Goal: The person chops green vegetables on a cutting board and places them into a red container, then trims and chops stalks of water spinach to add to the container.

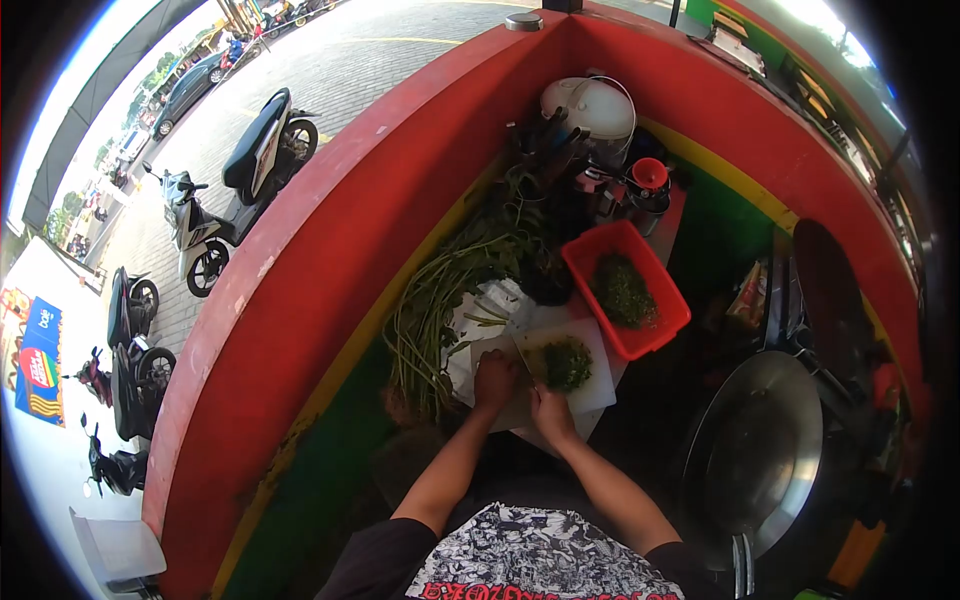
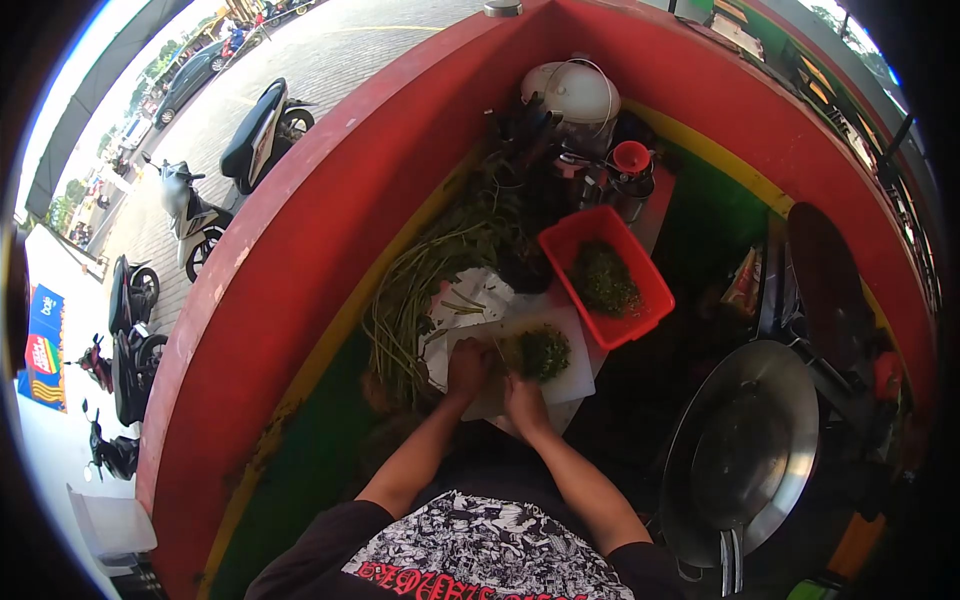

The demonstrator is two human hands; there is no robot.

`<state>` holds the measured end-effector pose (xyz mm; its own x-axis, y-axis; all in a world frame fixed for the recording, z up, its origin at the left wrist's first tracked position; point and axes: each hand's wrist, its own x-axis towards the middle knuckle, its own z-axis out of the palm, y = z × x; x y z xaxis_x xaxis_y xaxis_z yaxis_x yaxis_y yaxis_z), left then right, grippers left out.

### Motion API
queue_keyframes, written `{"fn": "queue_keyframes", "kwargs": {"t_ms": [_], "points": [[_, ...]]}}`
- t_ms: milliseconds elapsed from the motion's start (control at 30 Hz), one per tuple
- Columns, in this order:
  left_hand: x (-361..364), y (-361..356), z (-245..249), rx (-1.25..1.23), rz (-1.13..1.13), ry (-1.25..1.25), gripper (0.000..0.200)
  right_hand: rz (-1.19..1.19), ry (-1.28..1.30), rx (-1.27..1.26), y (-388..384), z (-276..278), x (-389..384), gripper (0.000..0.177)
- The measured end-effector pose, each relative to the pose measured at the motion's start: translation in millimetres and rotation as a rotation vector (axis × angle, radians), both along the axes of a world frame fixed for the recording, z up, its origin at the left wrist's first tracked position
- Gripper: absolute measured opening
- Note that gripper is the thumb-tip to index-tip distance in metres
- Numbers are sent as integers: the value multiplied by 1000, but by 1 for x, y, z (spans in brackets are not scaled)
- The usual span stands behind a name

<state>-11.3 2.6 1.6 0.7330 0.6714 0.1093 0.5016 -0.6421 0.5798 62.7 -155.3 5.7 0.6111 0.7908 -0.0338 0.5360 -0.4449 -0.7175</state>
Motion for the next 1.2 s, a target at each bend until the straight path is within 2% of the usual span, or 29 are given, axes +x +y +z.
{"fn": "queue_keyframes", "kwargs": {"t_ms": [100,467,567,667,767,867,1200], "points": [[2,8,-2,-70,22,36,20,-82,9,95,-5,4,-6,29],[1,15,-10,-105,-23,-3,18,-51,59,20,-19,21,-20,29],[2,17,-17,-78,-11,12,17,-70,25,58,-15,3,-19,29],[4,15,-1,-111,11,45,19,-66,-41,125,2,-8,-13,29],[1,20,-13,-99,63,20,20,-131,81,65,10,7,-11,29],[-3,21,-11,-93,-17,-16,21,-97,22,109,-3,19,-17,29],[-3,11,-7,-97,-22,-40,22,-75,29,56,-13,25,-25,29]]}}
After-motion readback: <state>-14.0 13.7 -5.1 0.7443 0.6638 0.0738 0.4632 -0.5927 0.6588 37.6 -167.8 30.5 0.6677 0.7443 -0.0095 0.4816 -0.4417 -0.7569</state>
